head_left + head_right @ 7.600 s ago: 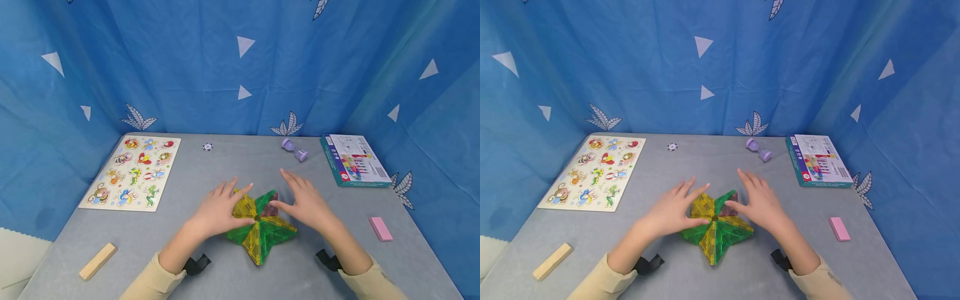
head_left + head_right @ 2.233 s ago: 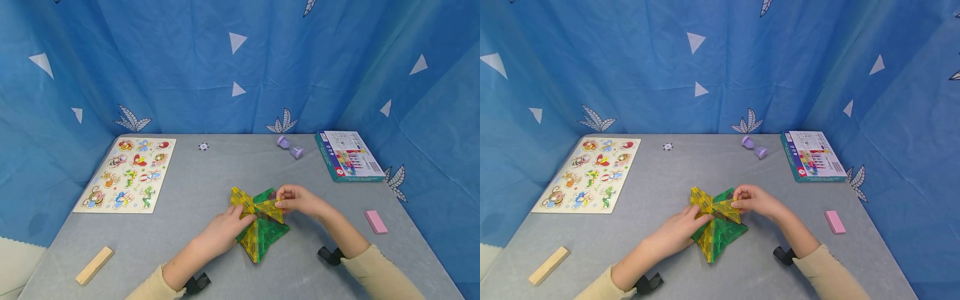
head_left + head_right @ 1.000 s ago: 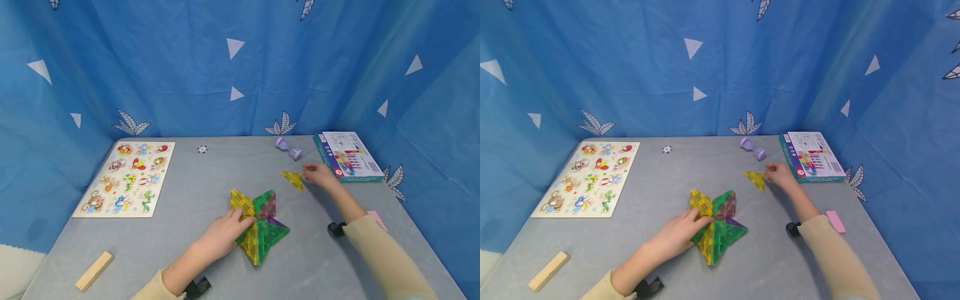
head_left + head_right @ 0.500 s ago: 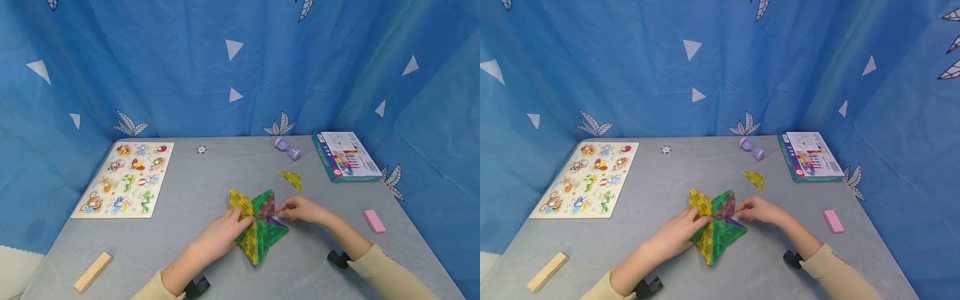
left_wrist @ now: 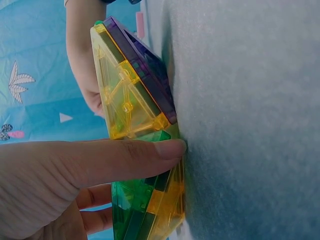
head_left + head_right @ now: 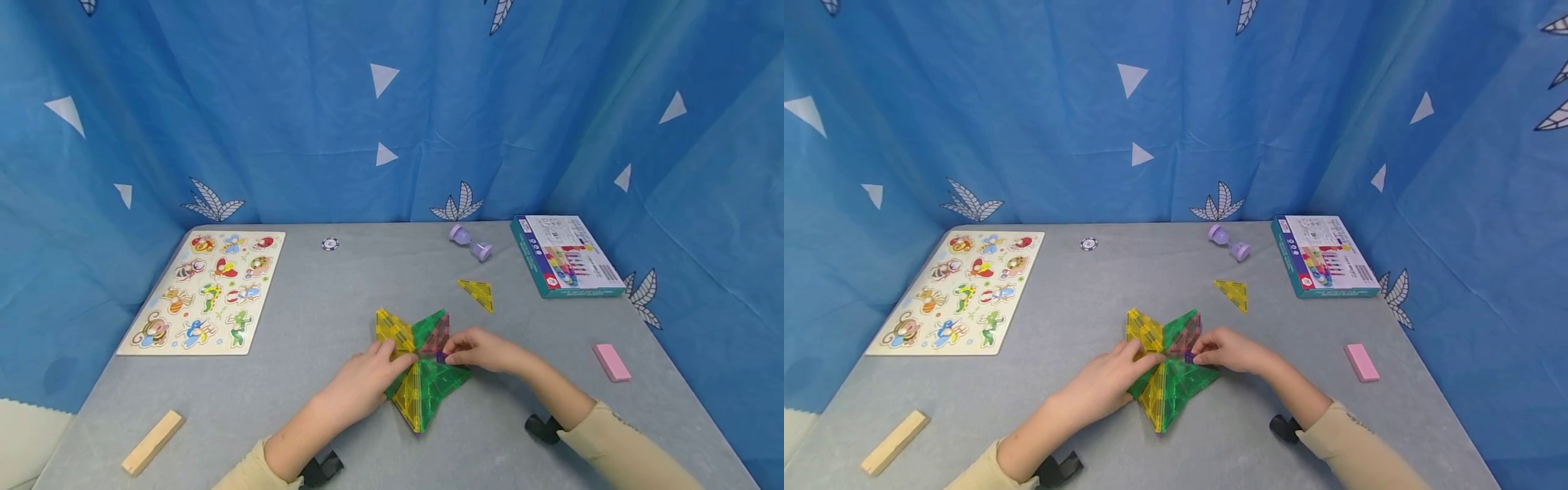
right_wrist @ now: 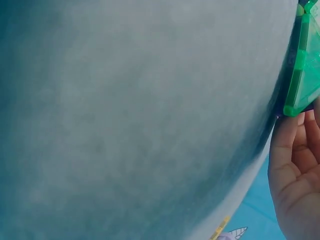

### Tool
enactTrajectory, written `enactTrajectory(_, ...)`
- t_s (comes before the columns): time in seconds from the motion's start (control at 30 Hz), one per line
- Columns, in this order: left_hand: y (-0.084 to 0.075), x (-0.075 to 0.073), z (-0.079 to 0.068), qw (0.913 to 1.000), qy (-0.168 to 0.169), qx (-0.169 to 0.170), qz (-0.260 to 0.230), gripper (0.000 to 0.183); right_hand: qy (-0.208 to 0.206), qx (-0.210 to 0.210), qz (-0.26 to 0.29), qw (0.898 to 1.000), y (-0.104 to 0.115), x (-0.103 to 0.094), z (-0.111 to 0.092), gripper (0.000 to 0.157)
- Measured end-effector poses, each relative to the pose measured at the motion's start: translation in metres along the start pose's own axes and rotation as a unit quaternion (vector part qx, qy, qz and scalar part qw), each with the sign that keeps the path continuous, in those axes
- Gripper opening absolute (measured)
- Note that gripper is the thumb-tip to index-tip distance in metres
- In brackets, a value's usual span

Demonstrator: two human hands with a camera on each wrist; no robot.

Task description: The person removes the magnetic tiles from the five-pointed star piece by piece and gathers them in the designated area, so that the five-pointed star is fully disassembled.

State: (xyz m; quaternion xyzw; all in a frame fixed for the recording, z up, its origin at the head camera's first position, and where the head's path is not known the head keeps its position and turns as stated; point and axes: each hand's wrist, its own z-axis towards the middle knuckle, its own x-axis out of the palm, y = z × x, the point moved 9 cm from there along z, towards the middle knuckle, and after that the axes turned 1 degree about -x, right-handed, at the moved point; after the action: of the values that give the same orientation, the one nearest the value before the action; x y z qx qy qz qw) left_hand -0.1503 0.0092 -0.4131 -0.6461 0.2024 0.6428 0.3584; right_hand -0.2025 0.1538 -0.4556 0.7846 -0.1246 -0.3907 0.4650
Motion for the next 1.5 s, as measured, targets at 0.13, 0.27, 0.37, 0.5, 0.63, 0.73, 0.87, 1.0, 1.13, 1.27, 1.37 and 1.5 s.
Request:
enactTrajectory(0.13, 0.001, 0.0, 0.0, 1.0, 0.003, -0.003, -0.002, 0.071, -0.019, -0.016, -0.001, 1.0, 0.004, -0.003, 0.0, 0.01)
enactTrajectory(0.27, 0.001, -0.001, 0.0, 1.0, -0.002, -0.002, -0.001, 0.071, -0.041, -0.026, 0.001, 0.999, 0.008, -0.007, 0.0, 0.01)
enactTrajectory(0.37, 0.001, -0.001, 0.0, 1.0, -0.003, -0.002, -0.001, 0.071, -0.05, -0.032, 0.0, 0.998, 0.01, -0.009, -0.001, 0.01)
enactTrajectory(0.5, 0.0, -0.001, 0.0, 1.0, -0.001, -0.004, 0.003, 0.072, -0.065, -0.044, -0.002, 0.997, 0.016, -0.016, -0.005, 0.011)
enactTrajectory(0.63, 0.001, -0.001, 0.001, 1.0, 0.003, -0.008, -0.004, 0.074, -0.09, -0.043, 0.023, 0.995, 0.021, -0.032, -0.011, 0.014)
enactTrajectory(0.73, 0.003, 0.0, 0.001, 0.9997, 0.01, -0.011, -0.02, 0.077, -0.101, -0.029, 0.052, 0.993, 0.024, -0.04, -0.014, 0.017)
enactTrajectory(0.87, 0.007, -0.001, 0.0, 0.9978, 0.03, -0.014, -0.058, 0.082, -0.107, -0.016, 0.079, 0.991, 0.027, -0.044, -0.016, 0.021)
enactTrajectory(1.0, 0.015, -0.007, -0.002, 0.9922, 0.046, -0.027, -0.113, 0.075, -0.116, -0.008, 0.1, 0.988, 0.03, -0.043, -0.016, 0.023)
enactTrajectory(1.13, 0.027, -0.024, 0.002, 0.9747, 0.002, -0.074, -0.211, 0.061, -0.126, -0.014, 0.11, 0.986, 0.037, -0.04, -0.014, 0.023)
enactTrajectory(1.27, 0.039, -0.037, 0.01, 0.9221, -0.068, -0.118, -0.362, 0.05, -0.129, -0.027, 0.123, 0.984, 0.047, -0.034, -0.011, 0.023)
enactTrajectory(1.37, 0.043, -0.04, 0.014, 0.8948, -0.097, -0.131, -0.416, 0.034, -0.128, -0.037, 0.133, 0.982, 0.055, -0.029, -0.008, 0.021)
enactTrajectory(1.5, 0.047, -0.041, 0.017, 0.8851, -0.111, -0.146, -0.428, 0.016, -0.136, -0.044, 0.13, 0.981, 0.059, -0.027, -0.007, 0.02)
